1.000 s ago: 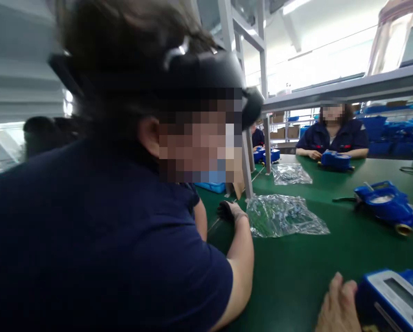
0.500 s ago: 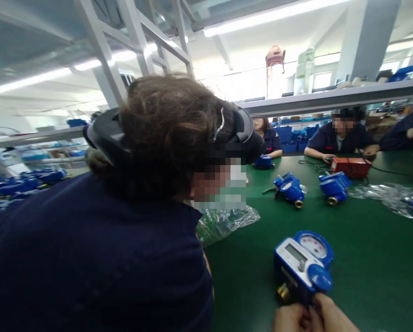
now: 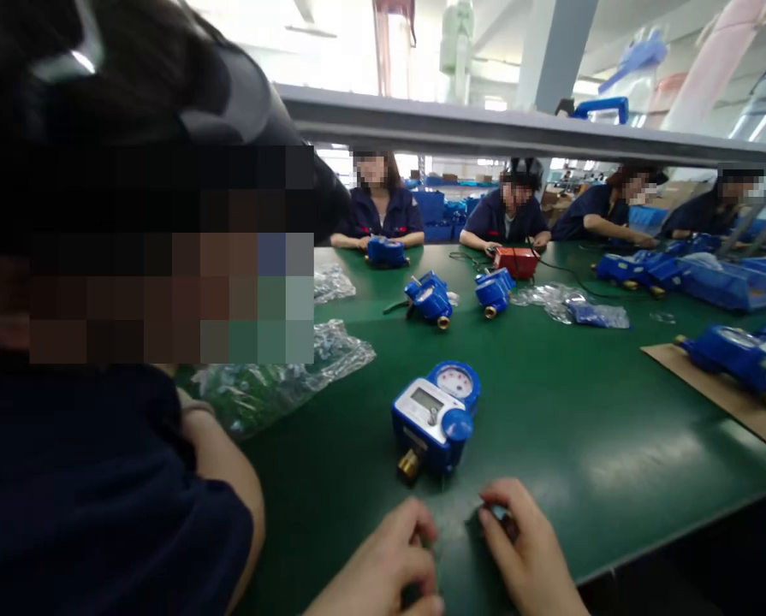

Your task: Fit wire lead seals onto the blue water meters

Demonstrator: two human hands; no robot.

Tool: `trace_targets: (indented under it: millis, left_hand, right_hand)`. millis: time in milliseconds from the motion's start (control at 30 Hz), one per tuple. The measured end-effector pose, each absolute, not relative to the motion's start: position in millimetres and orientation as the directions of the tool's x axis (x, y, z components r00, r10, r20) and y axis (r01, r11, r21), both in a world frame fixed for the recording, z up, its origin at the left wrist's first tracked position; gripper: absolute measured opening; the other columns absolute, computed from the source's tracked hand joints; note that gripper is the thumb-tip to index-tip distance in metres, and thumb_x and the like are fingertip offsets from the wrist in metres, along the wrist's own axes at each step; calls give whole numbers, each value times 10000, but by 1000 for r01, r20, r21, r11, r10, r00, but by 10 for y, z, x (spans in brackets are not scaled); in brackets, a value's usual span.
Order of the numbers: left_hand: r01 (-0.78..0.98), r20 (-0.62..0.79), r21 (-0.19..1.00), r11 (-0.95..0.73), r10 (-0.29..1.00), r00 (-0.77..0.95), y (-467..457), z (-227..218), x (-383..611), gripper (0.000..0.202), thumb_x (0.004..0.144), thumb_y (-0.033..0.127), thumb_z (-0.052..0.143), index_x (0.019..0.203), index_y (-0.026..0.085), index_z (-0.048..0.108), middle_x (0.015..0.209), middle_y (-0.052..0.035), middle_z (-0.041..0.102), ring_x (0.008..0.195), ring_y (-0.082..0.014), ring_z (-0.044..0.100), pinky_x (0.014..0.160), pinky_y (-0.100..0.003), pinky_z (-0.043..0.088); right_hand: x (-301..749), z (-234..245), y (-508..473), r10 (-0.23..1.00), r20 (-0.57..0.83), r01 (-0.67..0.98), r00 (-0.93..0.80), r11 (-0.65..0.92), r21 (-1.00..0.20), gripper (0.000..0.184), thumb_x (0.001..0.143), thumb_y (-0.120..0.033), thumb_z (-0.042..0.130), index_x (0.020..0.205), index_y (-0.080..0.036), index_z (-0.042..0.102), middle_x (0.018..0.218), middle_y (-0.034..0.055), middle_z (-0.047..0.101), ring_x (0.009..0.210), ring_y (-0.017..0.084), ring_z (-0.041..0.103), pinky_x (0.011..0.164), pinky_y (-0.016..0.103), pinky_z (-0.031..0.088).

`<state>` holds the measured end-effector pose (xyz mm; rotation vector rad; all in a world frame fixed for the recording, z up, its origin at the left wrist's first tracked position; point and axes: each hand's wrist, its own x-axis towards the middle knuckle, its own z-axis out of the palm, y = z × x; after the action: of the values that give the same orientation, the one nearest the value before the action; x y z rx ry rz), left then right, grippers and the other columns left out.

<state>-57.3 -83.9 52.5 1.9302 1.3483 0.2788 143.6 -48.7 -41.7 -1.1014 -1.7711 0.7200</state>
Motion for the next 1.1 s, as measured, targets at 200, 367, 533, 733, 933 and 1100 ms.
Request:
trace_targets:
  millis: [200, 367, 533, 733, 933, 1100]
  left_hand:
    - [432, 62, 824, -367, 816, 574, -710, 452, -466, 162, 801, 177, 503, 650, 175, 561, 1178, -80, 541, 1091, -206, 506, 908, -344, 426]
    - [206, 202, 916, -344, 840, 504, -562, 169, -305, 364, 900, 416, 344, 643, 184, 455, 688, -30, 549, 648, -134, 516, 634, -252, 460]
    - [349, 173, 881, -320, 904, 391, -512, 81, -202, 143, 870, 302, 462, 854, 179, 535, 726, 1, 570, 653, -114, 536, 617, -215, 457]
    - [405, 282, 825, -393, 909, 307, -476, 44, -172, 66, 834, 196, 552, 807, 190, 612, 742, 14, 614, 682, -100, 586, 634, -195, 467]
    - [432, 330, 805, -406, 912, 243, -468, 19, -158, 53, 803, 185, 608, 758, 192, 634, 720, 23, 629, 650, -87, 593, 616, -177, 467]
    - [469, 336, 768, -435, 898, 282, -501, 19, -159, 80, 817, 210, 591, 759, 198, 645, 659, 34, 625, 585, -79, 586, 560, -169, 460]
  right_hand:
    - [1469, -257, -604, 984, 165, 133, -64, 172, -976, 203, 845, -250, 526, 1040, -226, 577, 1064, 80, 551, 861, 164, 566, 719, 271, 487]
    - [1456, -219, -520, 992, -47, -374, -114, -87, -923, 236, 819, -307, 592, 1024, -207, 535, 914, 43, 603, 619, 88, 506, 508, 190, 403]
    - [1488, -212, -434, 950, -150, -619, -274, -293, -729, 160, 772, -262, 660, 895, -188, 589, 811, 7, 580, 636, 64, 482, 556, 167, 377]
    - [1515, -259, -415, 945, -110, -620, -307, -287, -731, 159, 746, -260, 687, 881, -201, 626, 852, 10, 585, 693, 81, 508, 664, 207, 416]
    - [1471, -277, -403, 957, -68, -564, -282, -223, -795, 155, 779, -310, 641, 895, -207, 652, 960, 28, 531, 739, 109, 516, 684, 248, 438]
    - [1443, -278, -419, 978, -8, -479, -207, -109, -871, 117, 787, -296, 626, 853, -205, 659, 962, 28, 488, 774, 122, 513, 679, 253, 456]
